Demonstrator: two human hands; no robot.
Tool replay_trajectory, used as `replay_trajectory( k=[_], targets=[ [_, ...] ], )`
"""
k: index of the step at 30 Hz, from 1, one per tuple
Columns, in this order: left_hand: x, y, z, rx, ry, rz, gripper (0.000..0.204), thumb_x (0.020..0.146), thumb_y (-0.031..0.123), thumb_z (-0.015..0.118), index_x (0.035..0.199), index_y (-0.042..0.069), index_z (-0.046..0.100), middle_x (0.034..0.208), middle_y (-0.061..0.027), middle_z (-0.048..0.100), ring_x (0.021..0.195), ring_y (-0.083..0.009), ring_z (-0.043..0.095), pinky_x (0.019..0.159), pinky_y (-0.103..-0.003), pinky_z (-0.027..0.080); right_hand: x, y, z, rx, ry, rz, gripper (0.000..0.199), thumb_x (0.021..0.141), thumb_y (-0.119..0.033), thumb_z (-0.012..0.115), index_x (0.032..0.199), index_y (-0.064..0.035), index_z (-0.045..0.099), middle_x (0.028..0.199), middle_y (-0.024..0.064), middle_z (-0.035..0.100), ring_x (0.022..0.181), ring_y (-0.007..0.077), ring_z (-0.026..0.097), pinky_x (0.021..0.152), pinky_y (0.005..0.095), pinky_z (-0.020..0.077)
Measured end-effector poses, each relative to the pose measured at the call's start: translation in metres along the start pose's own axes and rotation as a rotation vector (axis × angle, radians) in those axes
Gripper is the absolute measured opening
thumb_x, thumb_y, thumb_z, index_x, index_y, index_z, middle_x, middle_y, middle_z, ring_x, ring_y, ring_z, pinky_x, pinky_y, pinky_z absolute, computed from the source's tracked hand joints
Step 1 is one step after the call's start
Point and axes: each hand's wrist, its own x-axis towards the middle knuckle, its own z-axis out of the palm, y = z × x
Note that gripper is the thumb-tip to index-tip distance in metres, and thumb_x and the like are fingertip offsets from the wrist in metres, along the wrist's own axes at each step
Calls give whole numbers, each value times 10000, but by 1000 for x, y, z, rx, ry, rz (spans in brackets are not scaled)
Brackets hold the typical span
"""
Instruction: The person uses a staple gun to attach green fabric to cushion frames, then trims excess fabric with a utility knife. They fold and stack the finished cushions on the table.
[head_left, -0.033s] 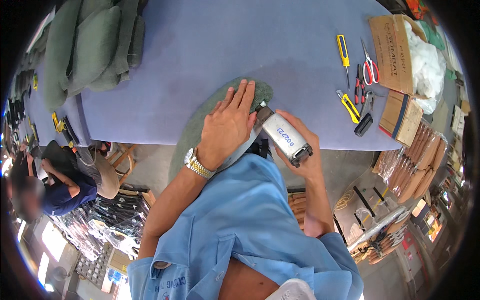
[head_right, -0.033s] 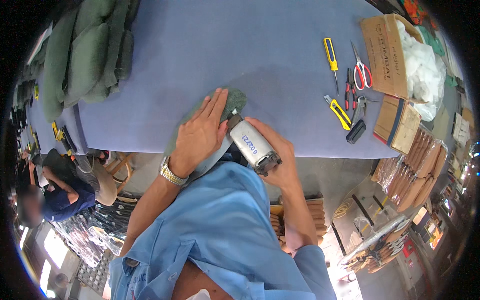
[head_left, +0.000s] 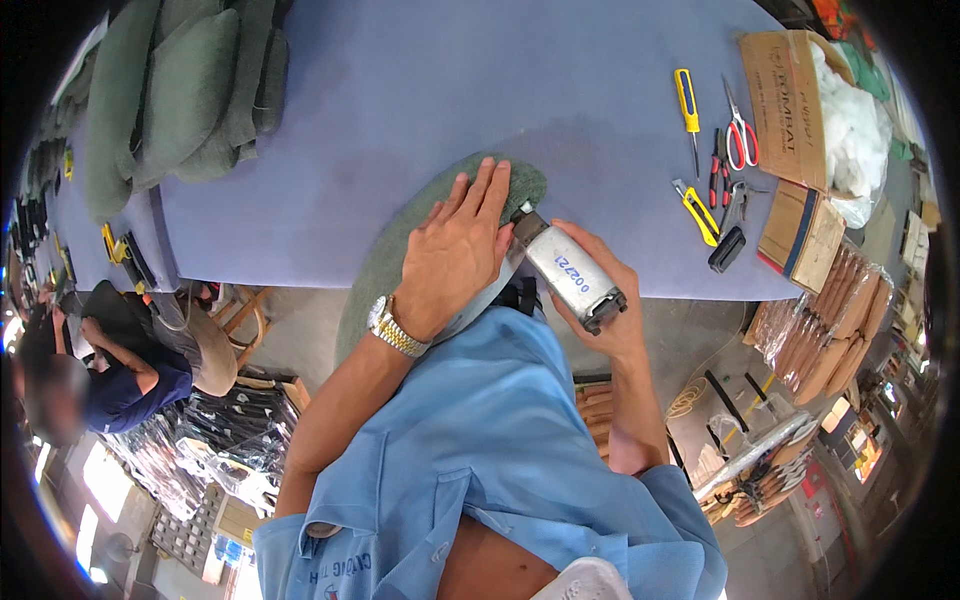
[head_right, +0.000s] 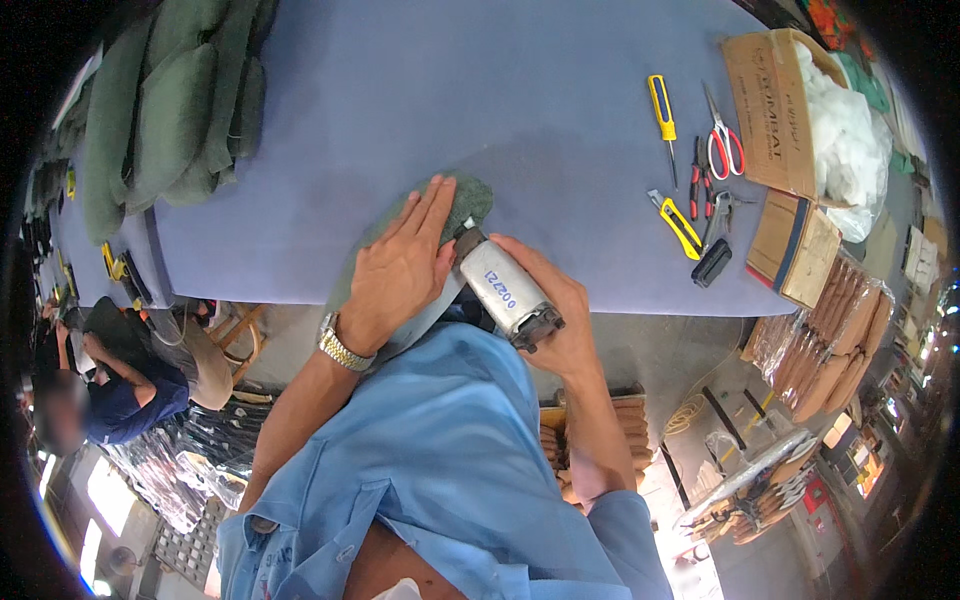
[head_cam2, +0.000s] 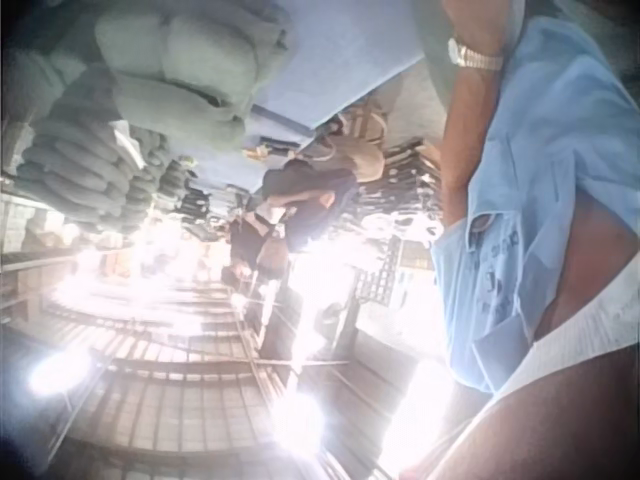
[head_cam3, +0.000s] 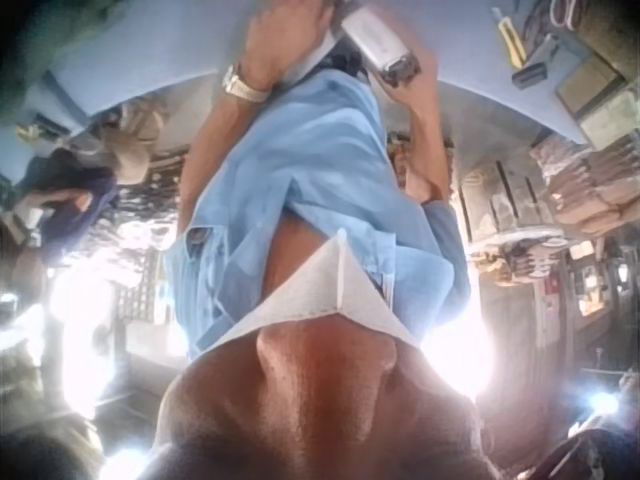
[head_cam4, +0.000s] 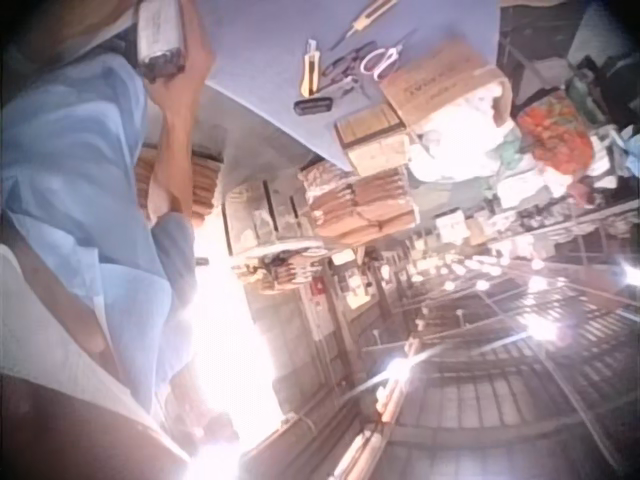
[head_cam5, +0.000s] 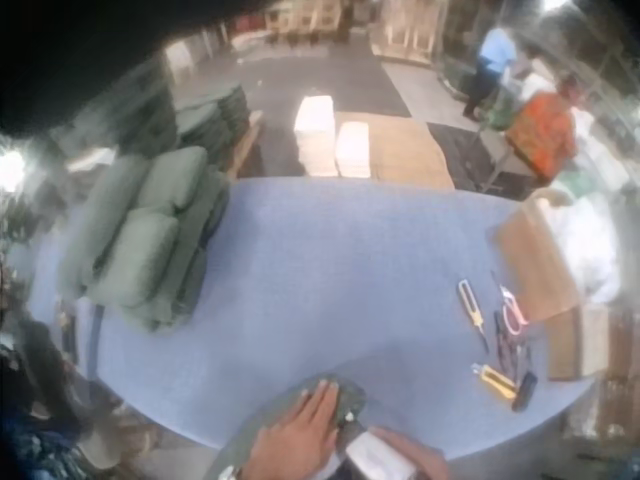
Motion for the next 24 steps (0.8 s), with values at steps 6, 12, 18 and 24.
replay_trajectory(
  k=[6,12,18,24],
  targets=[
    [4,-7,-2,-54,-72,29,779,935,174,651,1619,55,298,1642,-153,402,1457,-380,467,1060,-475,536,18,-13,-2,-18,-25,128,608,787,-112,783,1371,-55,624,1219,150,728,1093,263,734,915,329,554],
    [9,-3,-7,-99,-99,10,764,940,166,655,1606,22,309,1634,-179,409,1460,-420,452,1121,-539,476,20,-9,4,-47,-10,90,577,809,-93,757,1366,-50,612,1237,144,720,1092,250,732,920,323,554],
    [10,-4,-6,-128,-70,-7,740,946,156,646,1592,-3,323,1631,-191,410,1460,-428,450,1122,-553,472,16,4,17,1,36,47,569,817,34,705,1373,-9,589,1227,125,665,1075,180,662,949,290,506],
    [6,-10,-2,-198,-88,1,819,919,152,666,1614,-3,262,1657,-223,345,1470,-420,432,1157,-494,442,5,20,18,42,76,-36,621,791,-33,735,1399,-51,609,1264,154,710,1159,248,703,969,348,536]
  ],
)
